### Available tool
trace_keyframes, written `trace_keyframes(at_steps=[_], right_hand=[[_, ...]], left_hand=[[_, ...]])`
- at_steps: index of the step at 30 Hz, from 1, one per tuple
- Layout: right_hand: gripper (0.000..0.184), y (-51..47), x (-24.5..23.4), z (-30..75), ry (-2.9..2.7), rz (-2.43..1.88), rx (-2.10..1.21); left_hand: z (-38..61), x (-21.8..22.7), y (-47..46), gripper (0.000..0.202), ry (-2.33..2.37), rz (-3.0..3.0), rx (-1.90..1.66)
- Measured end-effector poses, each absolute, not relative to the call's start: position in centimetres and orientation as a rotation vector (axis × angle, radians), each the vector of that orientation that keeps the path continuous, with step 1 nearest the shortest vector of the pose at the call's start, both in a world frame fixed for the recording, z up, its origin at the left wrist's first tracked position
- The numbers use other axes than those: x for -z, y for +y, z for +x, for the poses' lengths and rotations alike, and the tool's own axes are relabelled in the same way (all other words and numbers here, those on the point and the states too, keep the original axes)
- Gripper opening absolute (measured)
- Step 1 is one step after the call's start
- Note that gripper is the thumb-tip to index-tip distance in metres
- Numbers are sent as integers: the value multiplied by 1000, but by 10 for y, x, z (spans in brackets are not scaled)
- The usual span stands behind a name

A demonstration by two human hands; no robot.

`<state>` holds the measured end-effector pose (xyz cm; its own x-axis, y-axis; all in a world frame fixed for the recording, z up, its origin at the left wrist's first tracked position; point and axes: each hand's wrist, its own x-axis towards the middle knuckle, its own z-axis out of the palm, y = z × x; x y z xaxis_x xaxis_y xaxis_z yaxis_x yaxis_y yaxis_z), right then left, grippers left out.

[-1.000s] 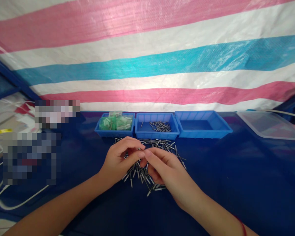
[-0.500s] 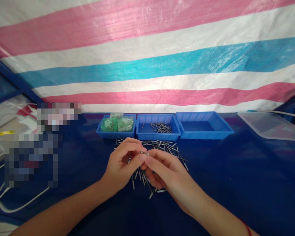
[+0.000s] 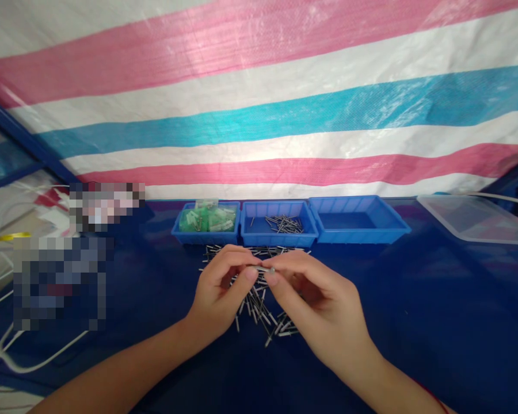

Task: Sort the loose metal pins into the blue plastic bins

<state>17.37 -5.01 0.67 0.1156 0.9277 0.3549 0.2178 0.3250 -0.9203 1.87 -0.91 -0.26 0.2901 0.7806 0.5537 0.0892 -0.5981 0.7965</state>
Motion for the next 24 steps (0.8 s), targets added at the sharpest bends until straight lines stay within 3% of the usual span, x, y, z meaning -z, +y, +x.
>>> trace_keyframes(at_steps=[6, 11, 14, 19, 24], right_hand=[[17, -54, -11, 176, -1622, -1092, -464], [2, -32, -16, 177, -1544, -1214, -396], [10, -4, -16, 184, -1562, -1366, -199], [20, 30, -16, 195, -1901, -1447, 96], [17, 5, -22, 194, -2007, -1368, -28]], left_hand=[[16, -1, -8, 20, 649, 1988, -1167], [9, 0, -1, 30, 824, 1952, -1042], [6, 2, 5, 36, 900, 1928, -1020], [-6, -17, 12, 28, 916, 2104, -1005], [-37, -56, 19, 24, 1081, 2236, -1063]])
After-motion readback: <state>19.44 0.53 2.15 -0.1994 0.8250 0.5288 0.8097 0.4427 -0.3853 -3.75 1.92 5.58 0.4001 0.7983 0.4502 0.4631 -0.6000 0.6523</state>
